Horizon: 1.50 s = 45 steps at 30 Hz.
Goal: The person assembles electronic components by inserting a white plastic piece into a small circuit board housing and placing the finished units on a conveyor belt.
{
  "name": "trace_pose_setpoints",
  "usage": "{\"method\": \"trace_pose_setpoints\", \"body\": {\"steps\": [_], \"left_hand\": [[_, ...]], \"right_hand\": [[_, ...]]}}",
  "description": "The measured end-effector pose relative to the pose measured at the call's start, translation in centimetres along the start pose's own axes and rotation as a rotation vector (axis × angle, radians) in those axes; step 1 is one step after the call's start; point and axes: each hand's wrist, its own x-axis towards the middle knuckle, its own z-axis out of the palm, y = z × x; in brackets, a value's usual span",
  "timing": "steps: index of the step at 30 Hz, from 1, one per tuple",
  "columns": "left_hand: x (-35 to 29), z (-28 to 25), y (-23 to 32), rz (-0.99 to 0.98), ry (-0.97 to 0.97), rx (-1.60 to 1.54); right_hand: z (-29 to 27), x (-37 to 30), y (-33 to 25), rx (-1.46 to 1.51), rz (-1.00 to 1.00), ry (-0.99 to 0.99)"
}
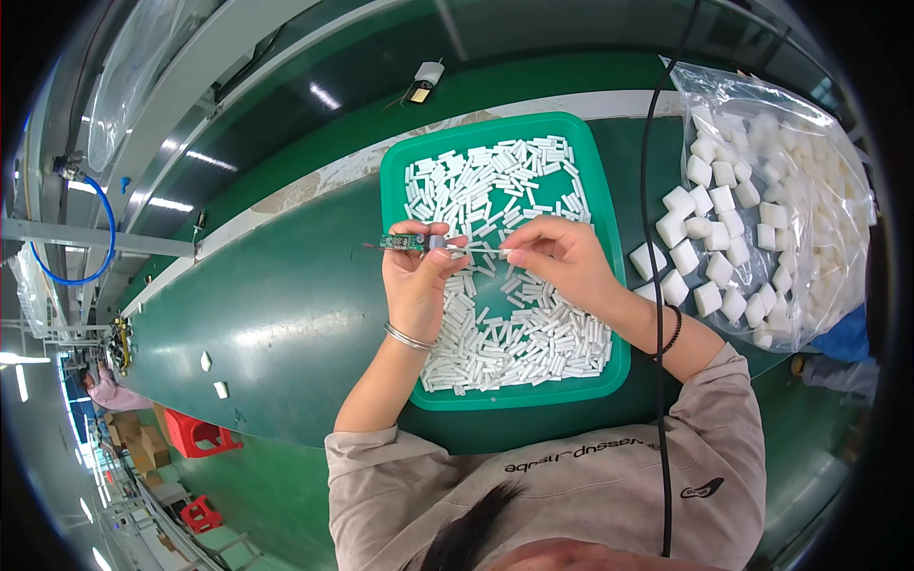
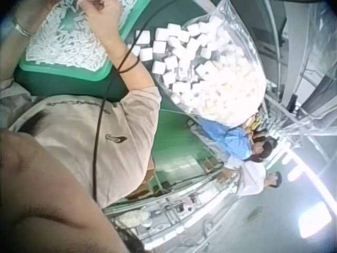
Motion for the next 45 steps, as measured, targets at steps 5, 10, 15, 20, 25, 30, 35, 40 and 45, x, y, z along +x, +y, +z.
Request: {"method": "trace_pose_setpoints", "body": {"steps": [5,10,15,20,25,30,35,40,45], "left_hand": [[-0.2,1.3,0.2,0.096,-0.164,0.334],[-0.6,2.0,0.2,0.093,-0.191,0.578],[-0.9,1.9,0.8,-0.015,-0.129,0.433],[-0.9,1.6,0.8,-0.107,-0.117,0.466],[-0.9,1.8,0.3,-0.125,-0.093,0.45],[-0.8,1.4,0.5,-0.102,-0.103,0.472],[-0.6,1.5,0.3,-0.115,-0.112,0.477],[-0.5,1.5,0.4,-0.101,-0.11,0.416],[-0.3,0.3,0.1,-0.016,-0.026,0.294]], "right_hand": [[-0.2,-0.1,-0.3,-0.565,-0.363,0.159],[-0.1,0.0,-0.2,-0.69,-0.565,0.16],[-0.1,-0.2,-0.2,-0.815,-0.725,0.08],[0.0,-1.2,-0.7,-1.273,-0.991,-0.001],[-0.5,-2.2,-3.2,-1.375,-0.757,0.076],[-5.5,-4.0,-6.6,-1.846,0.016,0.162],[-6.7,-4.7,-6.8,-1.76,0.4,-0.055],[-6.8,-4.0,-6.3,-1.774,0.359,0.006],[-3.9,-2.0,-6.5,-1.016,-0.266,0.137]]}}
